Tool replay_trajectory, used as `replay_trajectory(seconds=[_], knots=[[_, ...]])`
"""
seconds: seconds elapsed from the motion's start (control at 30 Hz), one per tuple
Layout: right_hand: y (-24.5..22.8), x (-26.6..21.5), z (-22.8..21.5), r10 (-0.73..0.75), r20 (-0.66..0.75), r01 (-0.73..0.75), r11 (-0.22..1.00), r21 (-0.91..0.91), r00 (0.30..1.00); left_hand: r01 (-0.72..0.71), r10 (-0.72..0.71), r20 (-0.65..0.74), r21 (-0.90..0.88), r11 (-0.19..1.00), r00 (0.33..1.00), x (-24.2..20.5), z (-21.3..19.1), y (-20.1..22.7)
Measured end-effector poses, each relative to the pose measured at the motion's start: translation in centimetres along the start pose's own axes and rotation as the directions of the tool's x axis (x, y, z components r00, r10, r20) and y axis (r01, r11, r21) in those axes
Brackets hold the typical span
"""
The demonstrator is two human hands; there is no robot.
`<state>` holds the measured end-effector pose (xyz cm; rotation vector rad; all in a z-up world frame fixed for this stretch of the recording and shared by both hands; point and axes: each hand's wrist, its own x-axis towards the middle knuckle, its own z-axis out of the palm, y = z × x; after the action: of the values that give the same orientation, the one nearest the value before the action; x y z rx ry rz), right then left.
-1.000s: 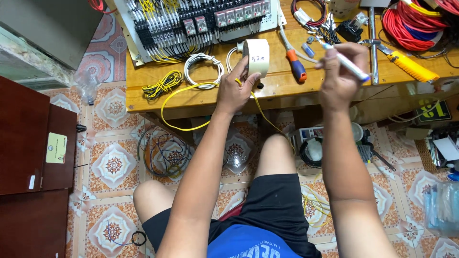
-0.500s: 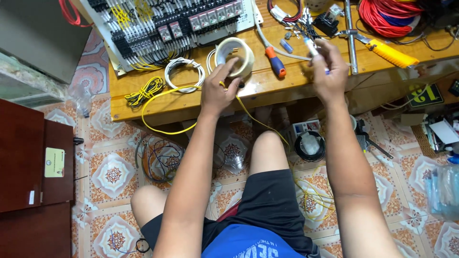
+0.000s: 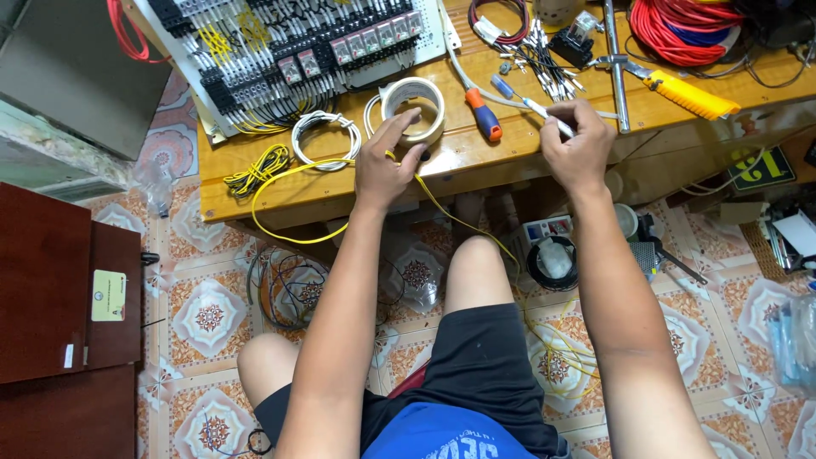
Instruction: Coiling a yellow electrical wire into a neat bundle and securing it with white tape
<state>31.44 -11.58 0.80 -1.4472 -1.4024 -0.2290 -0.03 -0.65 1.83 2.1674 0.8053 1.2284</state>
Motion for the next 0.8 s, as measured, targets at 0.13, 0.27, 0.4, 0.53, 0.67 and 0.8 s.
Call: replay_trajectory(seconds=[0.13,0.27,0.4,0.53,0.67,0.8], knots=[[0.0,0.0,0.3,0.005,0.011,-0.005,1.0,-0.027,1.0,0.01,-0.011,-0.004,-0.022,1.0,1.0,0.0,-0.2,0.6],[-0.6,0.7,0.9,-0.016,0.031,0.018,0.997,-0.08,0.999,0.016,-0.016,0.001,-0.051,0.999,1.0,0.0,-0.3,0.4],[-0.5,1.1,1.7,-0.045,0.055,0.049,0.996,-0.076,0.997,0.027,-0.028,-0.013,-0.049,0.998,1.0,-0.1,0.1,-0.3],[0.1,1.8,2.5,-0.076,0.079,0.084,0.992,-0.099,0.994,0.038,-0.039,-0.02,-0.033,0.999,0.999,-0.3,0.1,-0.7],[-0.8,3.3,2.7,-0.086,0.133,0.101,0.989,-0.112,0.987,0.044,-0.045,-0.011,-0.034,0.998,0.999,-0.3,-0.2,-0.3],[-1.1,6.1,3.1,-0.177,0.294,0.246,0.945,-0.216,0.939,0.017,-0.017,-0.03,0.023,1.0,0.999,-0.5,0.2,-0.2]])
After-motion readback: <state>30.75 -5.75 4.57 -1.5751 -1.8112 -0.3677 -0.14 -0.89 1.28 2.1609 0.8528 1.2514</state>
